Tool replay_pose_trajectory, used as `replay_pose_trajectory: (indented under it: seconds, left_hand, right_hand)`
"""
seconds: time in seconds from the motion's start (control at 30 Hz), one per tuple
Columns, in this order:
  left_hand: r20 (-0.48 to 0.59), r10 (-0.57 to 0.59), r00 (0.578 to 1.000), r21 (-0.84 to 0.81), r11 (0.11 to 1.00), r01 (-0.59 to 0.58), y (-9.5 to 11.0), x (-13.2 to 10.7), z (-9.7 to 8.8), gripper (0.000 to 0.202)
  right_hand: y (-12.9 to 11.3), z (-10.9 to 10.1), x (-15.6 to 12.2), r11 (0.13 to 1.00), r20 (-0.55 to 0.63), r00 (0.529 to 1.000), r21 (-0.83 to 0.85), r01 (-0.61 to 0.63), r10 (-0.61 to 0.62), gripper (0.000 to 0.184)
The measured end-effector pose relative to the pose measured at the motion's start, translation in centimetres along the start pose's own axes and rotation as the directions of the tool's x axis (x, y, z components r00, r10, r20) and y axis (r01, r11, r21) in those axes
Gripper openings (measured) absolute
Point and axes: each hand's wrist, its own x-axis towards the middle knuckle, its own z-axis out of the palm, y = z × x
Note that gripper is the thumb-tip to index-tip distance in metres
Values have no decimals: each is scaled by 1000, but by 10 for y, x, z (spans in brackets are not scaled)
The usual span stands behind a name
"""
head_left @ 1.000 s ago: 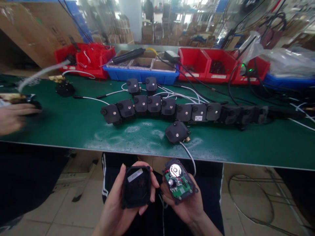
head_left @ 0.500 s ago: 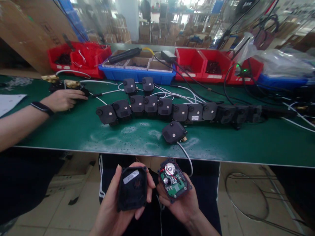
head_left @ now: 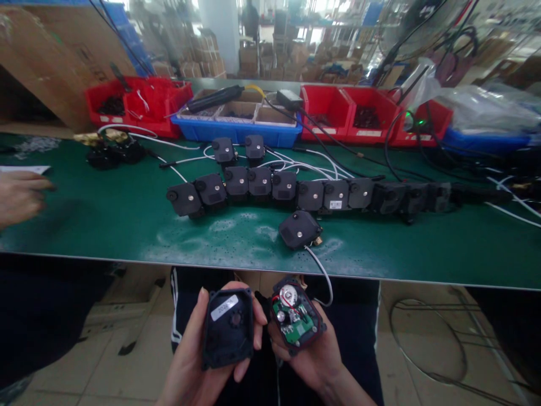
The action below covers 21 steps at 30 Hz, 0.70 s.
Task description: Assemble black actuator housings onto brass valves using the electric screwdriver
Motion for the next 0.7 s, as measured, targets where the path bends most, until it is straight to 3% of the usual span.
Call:
replay_pose_trajectory:
  seconds: [0.47,0.7]
  left_hand:
    - [-42,20,999,48,999,-18,1,-3,4,48]
    - [-42,27,999,43,999,-25,1,-4,5,47]
  right_hand:
    - [0,7,1,1000,-23,999,-13,-24,24,48]
    - [8,-2,5,1000,-15,1000,18,10,-10,47]
